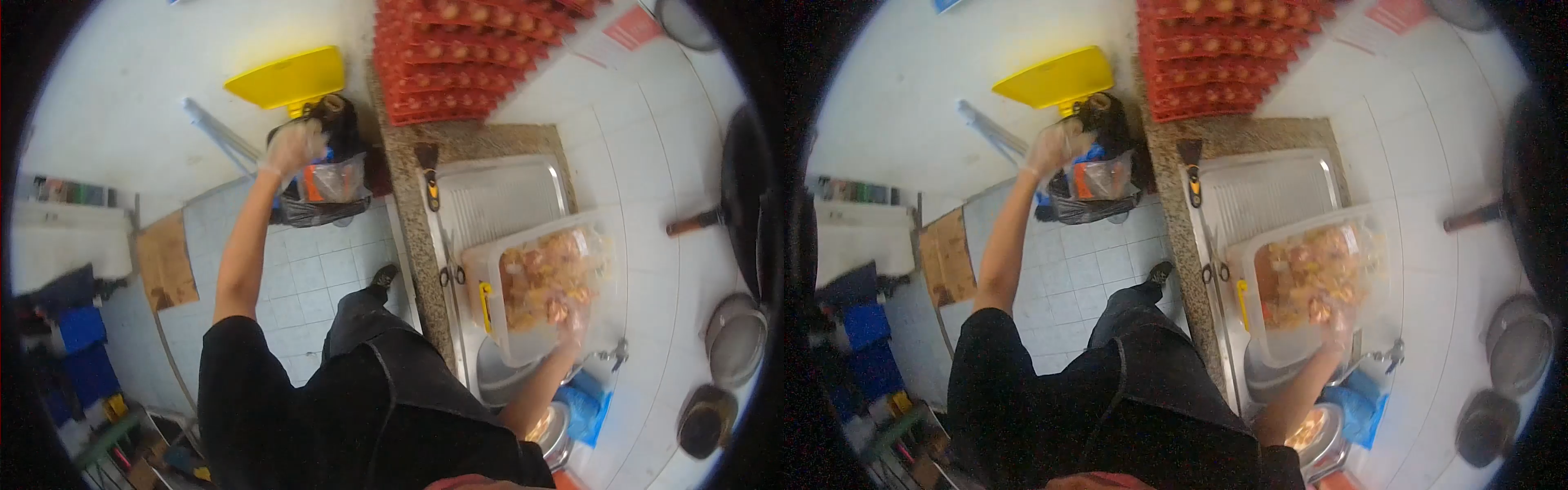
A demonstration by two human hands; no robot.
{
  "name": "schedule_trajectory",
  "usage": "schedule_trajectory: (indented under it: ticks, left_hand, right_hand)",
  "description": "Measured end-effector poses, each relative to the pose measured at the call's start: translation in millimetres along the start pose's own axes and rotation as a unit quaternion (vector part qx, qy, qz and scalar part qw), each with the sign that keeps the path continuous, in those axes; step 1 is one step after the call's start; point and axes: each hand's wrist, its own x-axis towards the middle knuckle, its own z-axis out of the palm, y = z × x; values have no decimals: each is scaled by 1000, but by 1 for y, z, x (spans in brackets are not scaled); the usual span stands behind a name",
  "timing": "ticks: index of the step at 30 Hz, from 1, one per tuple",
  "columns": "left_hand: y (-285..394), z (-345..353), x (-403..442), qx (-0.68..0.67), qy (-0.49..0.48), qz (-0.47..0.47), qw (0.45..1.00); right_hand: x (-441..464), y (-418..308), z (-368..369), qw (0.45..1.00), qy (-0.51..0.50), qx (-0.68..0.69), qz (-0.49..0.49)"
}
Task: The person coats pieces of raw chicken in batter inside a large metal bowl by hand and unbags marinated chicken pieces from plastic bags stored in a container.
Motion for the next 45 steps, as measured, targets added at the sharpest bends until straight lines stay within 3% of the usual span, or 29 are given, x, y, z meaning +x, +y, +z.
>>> schedule_trajectory:
  ticks: [1, 2, 3, 4, 5, 6, 8, 10, 13, 16, 20, 25, 29, 30, 31, 33, 34, 36, 39, 45]
  left_hand:
    - [-2, 44, -19, 14, 50, 21, 998]
    - [5, 80, -28, 22, 102, 41, 994]
    - [33, 81, -27, -52, -7, -22, 998]
    - [61, 74, -24, -120, -119, -78, 983]
    - [88, 62, -15, -165, -112, -125, 972]
    - [116, 48, -3, -211, -108, -168, 957]
    - [164, 20, 16, -347, 5, -181, 920]
    - [222, -34, 43, -429, 12, -233, 872]
    - [295, -80, 66, -591, 18, -170, 788]
    - [354, -98, 76, -675, -96, -89, 726]
    - [429, -87, 82, -665, -158, -57, 728]
    - [531, -97, 38, -685, -223, -52, 691]
    - [619, -92, -18, -761, -352, -14, 545]
    - [649, -99, -33, -758, -382, -5, 529]
    - [680, -106, -49, -753, -412, 2, 514]
    - [734, -92, -83, -685, -425, 83, 585]
    - [760, -92, -99, -671, -448, 82, 585]
    - [801, -89, -132, -640, -501, 74, 578]
    - [837, -76, -169, -680, -541, 102, 484]
    - [877, -81, -189, -580, -558, 158, 571]
  right_hand:
    - [23, 36, -29, 954, -41, -215, -204]
    - [30, 48, -45, 910, -53, -316, -264]
    - [36, 61, -59, 851, -54, -407, -327]
    - [28, 52, -37, 916, -32, -305, -260]
    - [17, 40, -11, 962, 2, -186, -199]
    - [0, 19, 18, 991, 34, 30, -125]
    - [-16, -12, 56, 980, 124, 134, -74]
    - [-10, -10, 51, 977, 134, 163, -31]
    - [-28, -36, 62, 972, 139, 188, -35]
    - [-30, -35, 55, 970, 130, 203, -16]
    - [-45, -39, 44, 959, 104, 264, 29]
    - [-125, -37, -24, 928, 66, 358, -84]
    - [-223, -16, -100, 906, 129, 386, -118]
    - [-244, -4, -122, 897, 154, 395, -128]
    - [-261, 25, -150, 937, 191, 143, -256]
    - [-298, 56, -190, 933, 243, 122, -236]
    - [-318, 62, -203, 896, 255, 354, -84]
    - [-345, 100, -234, 885, 286, 359, -79]
    - [-378, 134, -263, 880, 325, 343, -59]
    - [-401, 186, -301, 876, 350, 320, -86]
